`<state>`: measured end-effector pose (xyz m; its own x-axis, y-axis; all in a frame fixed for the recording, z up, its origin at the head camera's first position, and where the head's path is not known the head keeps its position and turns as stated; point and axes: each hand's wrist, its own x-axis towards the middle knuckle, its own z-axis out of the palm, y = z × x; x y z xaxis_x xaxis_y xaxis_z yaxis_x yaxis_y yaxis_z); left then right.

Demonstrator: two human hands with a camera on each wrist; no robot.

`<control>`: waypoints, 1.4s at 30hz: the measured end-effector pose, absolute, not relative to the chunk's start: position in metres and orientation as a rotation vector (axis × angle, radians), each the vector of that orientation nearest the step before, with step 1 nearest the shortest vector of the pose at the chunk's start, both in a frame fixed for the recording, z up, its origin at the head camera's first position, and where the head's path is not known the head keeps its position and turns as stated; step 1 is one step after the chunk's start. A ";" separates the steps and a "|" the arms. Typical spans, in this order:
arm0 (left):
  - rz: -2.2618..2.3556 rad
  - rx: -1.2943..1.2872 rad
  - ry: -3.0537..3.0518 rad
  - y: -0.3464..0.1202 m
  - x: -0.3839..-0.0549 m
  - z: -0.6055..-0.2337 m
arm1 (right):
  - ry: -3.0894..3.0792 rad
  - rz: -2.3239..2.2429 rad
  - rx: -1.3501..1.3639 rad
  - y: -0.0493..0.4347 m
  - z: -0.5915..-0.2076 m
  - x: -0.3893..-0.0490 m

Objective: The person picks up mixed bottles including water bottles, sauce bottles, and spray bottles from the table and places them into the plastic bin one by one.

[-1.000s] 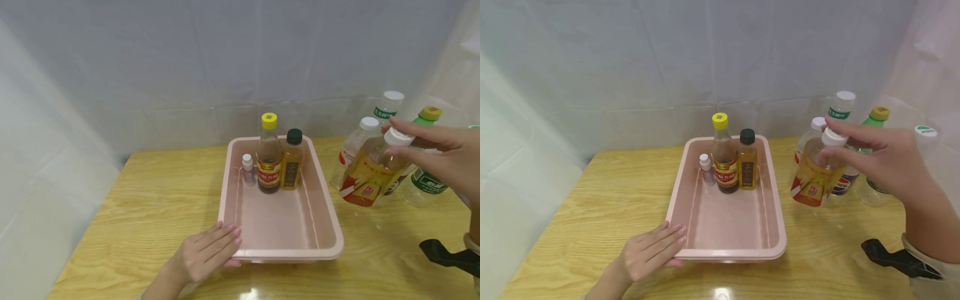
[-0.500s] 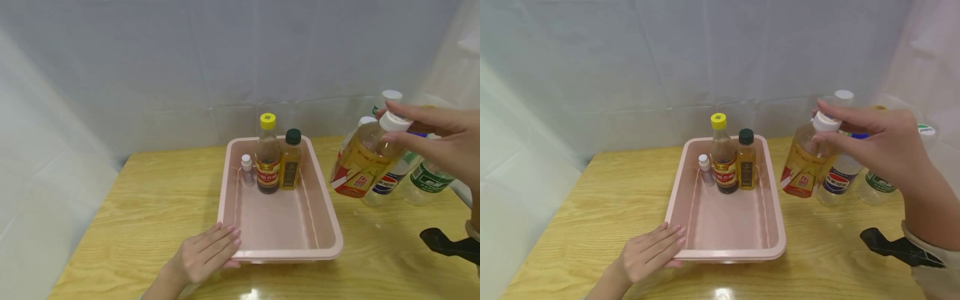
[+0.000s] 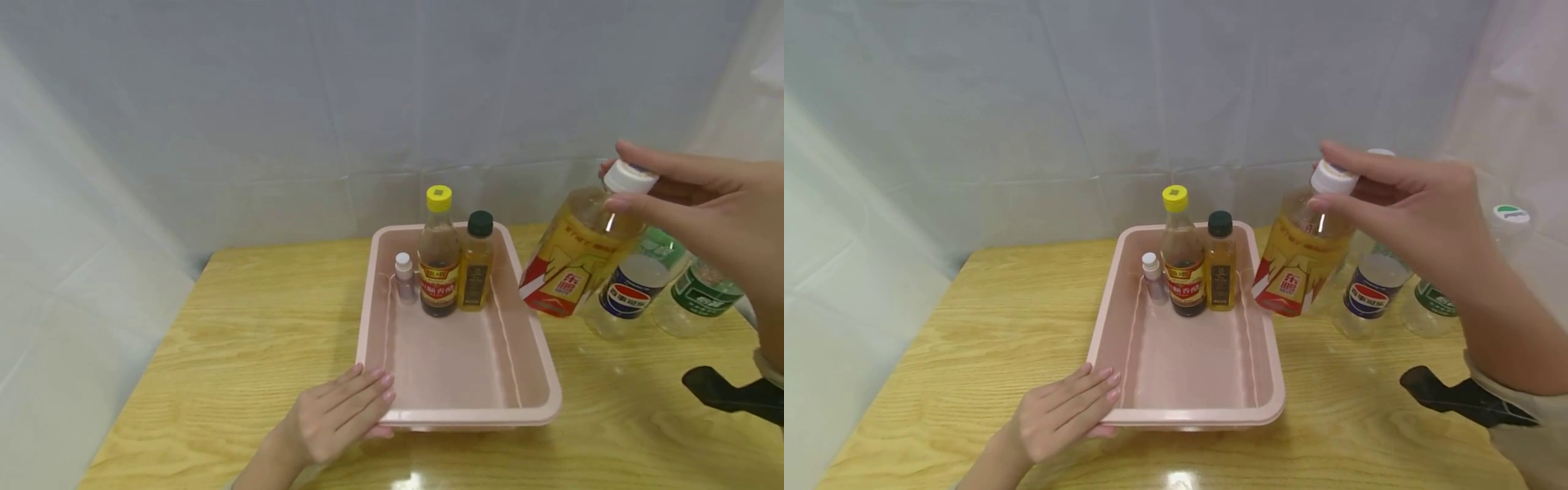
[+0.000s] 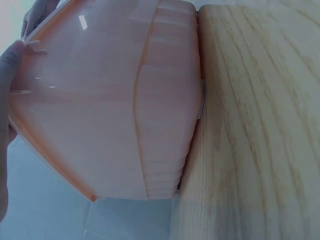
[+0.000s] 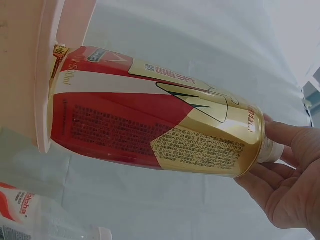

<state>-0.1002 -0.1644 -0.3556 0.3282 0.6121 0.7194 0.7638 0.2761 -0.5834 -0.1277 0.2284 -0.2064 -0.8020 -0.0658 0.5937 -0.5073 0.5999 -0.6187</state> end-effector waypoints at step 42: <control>-0.174 -1.415 -1.360 -0.164 -0.100 -0.354 | -2.437 1.166 0.848 0.141 -0.201 -0.152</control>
